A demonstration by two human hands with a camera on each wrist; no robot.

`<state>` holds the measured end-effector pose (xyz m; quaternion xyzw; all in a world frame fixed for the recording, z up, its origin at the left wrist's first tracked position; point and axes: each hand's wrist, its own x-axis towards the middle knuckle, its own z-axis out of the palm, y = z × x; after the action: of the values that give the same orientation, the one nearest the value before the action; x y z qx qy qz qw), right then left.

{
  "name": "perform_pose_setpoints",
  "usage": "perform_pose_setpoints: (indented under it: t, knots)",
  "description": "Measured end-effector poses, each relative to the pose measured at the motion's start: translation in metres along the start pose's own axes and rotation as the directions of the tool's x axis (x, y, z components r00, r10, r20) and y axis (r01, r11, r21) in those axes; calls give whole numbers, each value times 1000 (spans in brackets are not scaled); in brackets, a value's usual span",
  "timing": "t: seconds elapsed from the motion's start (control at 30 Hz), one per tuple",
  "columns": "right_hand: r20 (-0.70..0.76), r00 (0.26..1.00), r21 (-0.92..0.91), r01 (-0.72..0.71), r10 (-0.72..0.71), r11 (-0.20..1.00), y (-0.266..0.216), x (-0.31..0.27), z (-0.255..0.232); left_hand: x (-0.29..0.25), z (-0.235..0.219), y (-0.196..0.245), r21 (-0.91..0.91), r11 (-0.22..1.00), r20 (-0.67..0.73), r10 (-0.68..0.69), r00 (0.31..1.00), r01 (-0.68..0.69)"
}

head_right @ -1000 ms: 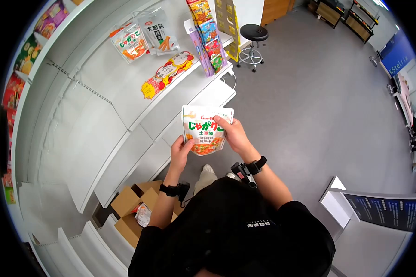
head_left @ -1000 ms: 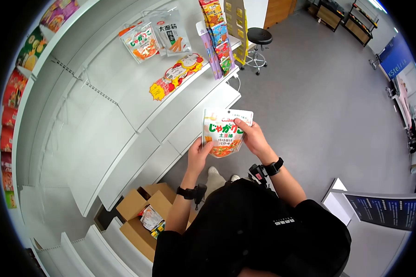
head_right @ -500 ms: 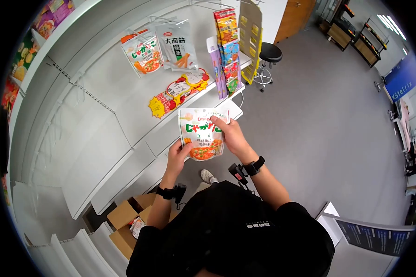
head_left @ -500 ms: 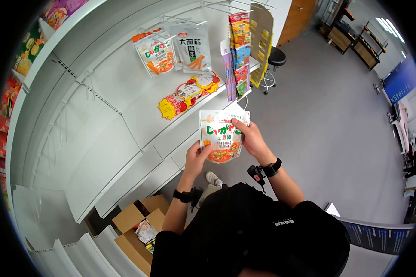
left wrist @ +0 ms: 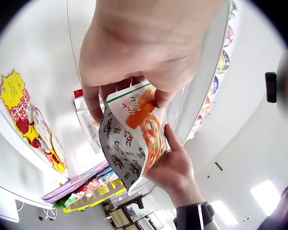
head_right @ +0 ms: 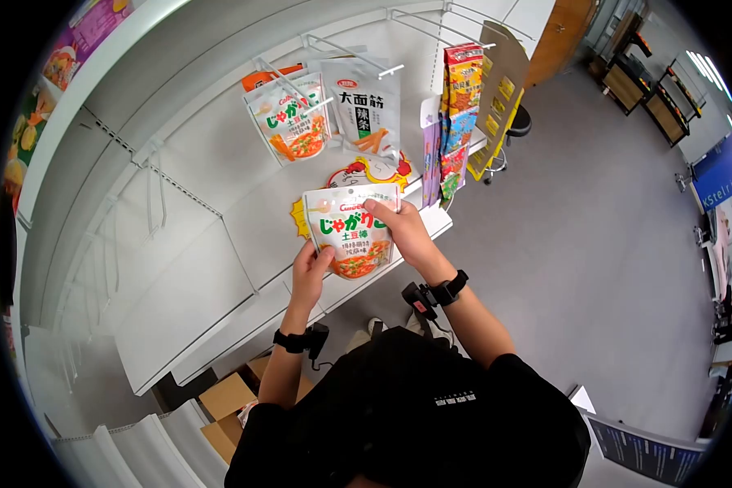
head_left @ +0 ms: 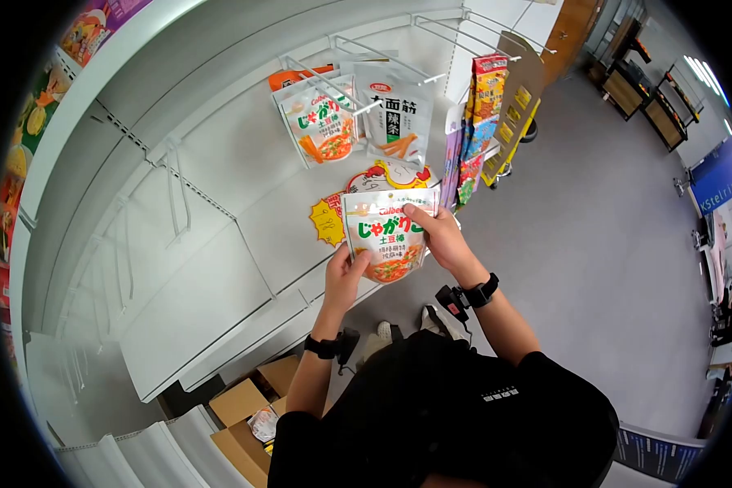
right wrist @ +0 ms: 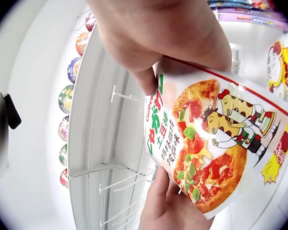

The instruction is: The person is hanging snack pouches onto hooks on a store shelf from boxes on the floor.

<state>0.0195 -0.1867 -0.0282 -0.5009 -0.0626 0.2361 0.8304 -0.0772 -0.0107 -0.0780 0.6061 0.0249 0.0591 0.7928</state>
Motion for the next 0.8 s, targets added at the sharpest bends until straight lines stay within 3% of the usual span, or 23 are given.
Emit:
perform_pose_setpoints:
  t: [0.13,0.27,0.37,0.47,0.57,0.8]
  knots:
    - [73,995,-47,74,-71,996,-23,38,14,21,3,27,-9,995,-66,95,993,-96]
    - [143,986,-47,96,-89,994,-47,68,22,44,-3,39,149,979,-66,151,986,-140]
    - [200,974,-44,121,-110,992,-61,91,27,62,12,59,81,980,-154,190,970,-179]
    - [234,968,-50,106,-91,993,-64,105,26,80,-4,42,230,954,-176,237,955,-194]
    - [264,962,-74,95,-72,993,-73,121,29,92,-5,45,260,941,-215,274,937,-215]
    - [397,917,-235,145,-41,961,-76,145,19,102,-4,40,185,964,-287,238,928,-190]
